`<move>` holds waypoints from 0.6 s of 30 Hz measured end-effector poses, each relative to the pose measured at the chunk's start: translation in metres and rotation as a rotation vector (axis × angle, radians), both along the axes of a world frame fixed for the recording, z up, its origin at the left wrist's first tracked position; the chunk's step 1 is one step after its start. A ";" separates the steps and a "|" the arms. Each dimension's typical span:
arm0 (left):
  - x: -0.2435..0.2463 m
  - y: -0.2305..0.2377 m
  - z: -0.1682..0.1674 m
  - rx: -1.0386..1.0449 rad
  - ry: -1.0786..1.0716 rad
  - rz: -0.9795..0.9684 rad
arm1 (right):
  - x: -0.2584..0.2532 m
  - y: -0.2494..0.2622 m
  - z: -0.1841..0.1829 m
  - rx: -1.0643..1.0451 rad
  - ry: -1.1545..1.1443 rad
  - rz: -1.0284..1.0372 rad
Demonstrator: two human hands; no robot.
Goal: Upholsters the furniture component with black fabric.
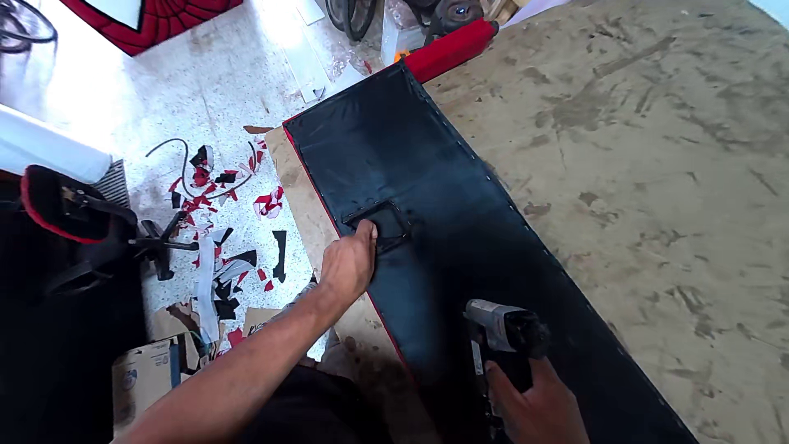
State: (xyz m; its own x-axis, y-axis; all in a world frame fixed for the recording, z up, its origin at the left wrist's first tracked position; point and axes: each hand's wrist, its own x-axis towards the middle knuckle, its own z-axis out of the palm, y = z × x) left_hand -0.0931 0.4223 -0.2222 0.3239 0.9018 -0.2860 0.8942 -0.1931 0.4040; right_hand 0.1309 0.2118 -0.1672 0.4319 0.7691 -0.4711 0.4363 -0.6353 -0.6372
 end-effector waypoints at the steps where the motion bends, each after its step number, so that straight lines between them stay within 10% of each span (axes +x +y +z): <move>1: 0.002 0.002 0.002 -0.055 0.005 -0.025 | 0.003 0.001 -0.002 0.005 0.013 -0.003; 9: 0.019 0.003 -0.002 -0.299 0.068 -0.057 | 0.023 0.002 -0.005 -0.015 0.131 -0.013; 18: -0.004 0.003 -0.043 0.049 0.002 -0.116 | 0.024 0.064 0.021 0.060 -0.041 0.225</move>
